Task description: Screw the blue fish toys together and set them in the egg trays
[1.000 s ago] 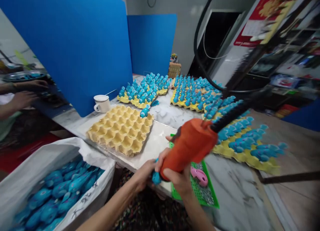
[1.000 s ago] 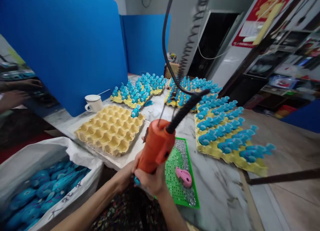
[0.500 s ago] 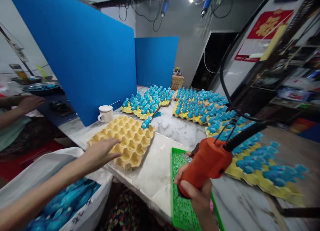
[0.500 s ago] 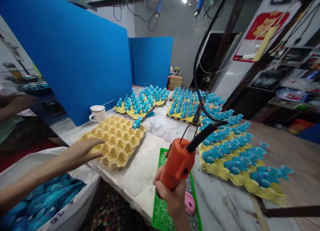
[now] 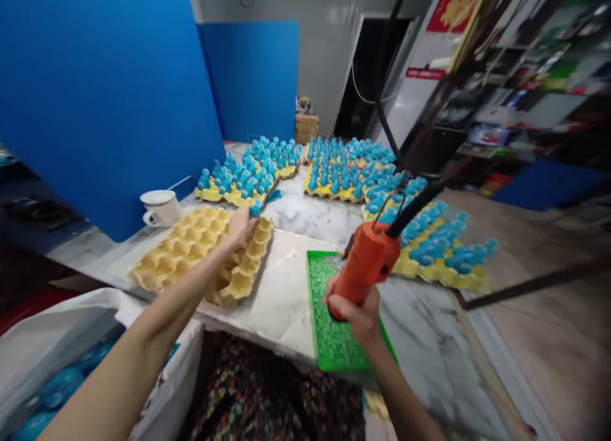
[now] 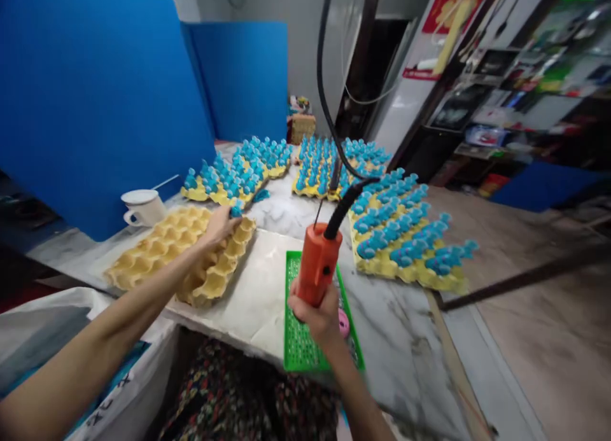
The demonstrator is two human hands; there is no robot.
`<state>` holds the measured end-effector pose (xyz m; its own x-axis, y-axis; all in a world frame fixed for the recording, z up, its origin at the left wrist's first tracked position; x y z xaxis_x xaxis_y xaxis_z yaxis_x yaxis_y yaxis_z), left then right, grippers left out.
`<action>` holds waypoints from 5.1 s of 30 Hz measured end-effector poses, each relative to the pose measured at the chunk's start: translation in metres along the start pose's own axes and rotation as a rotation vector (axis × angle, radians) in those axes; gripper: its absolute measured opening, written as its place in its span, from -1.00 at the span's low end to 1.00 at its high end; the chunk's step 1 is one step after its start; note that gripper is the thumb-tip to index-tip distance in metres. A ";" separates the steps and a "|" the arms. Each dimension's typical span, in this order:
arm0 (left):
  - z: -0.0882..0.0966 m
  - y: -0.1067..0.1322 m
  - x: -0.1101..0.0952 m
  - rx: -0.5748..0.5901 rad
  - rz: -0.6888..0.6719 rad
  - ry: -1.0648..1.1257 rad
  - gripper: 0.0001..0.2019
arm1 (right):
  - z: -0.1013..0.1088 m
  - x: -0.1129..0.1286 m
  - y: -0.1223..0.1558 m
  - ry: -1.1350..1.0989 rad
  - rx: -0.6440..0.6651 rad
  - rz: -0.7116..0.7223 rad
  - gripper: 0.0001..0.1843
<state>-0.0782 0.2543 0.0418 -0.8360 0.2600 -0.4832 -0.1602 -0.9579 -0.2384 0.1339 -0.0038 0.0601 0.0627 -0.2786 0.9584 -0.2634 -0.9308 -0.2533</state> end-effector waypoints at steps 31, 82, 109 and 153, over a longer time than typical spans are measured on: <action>-0.062 0.229 -0.080 0.651 0.556 1.296 -0.53 | 0.030 -0.038 -0.020 0.118 -0.238 0.187 -0.84; -0.079 0.237 -0.084 0.603 0.451 1.289 -0.62 | -0.022 0.016 -0.020 -0.036 -0.180 0.382 -0.95; -0.078 0.234 -0.081 0.740 0.481 1.219 -0.68 | -0.045 -0.013 -0.015 -0.120 -0.079 0.252 -0.88; -0.085 0.210 -0.083 0.147 0.660 1.240 -0.71 | -0.030 0.015 0.001 -0.007 -0.148 0.393 -0.93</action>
<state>0.0023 0.0417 -0.0402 0.2080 -0.3719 -0.9047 -0.0436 -0.9275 0.3712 0.1059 -0.0016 0.0783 -0.0638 -0.6076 0.7917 -0.4037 -0.7098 -0.5773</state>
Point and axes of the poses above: each hand's wrist, its own y-axis away from the middle knuckle, its own z-axis out of the back of the hand, x = y × z, the point moved 5 cm from there along -y, towards the middle knuckle, and after that the axes turned 3 degrees about -y, right-handed, at the moved point
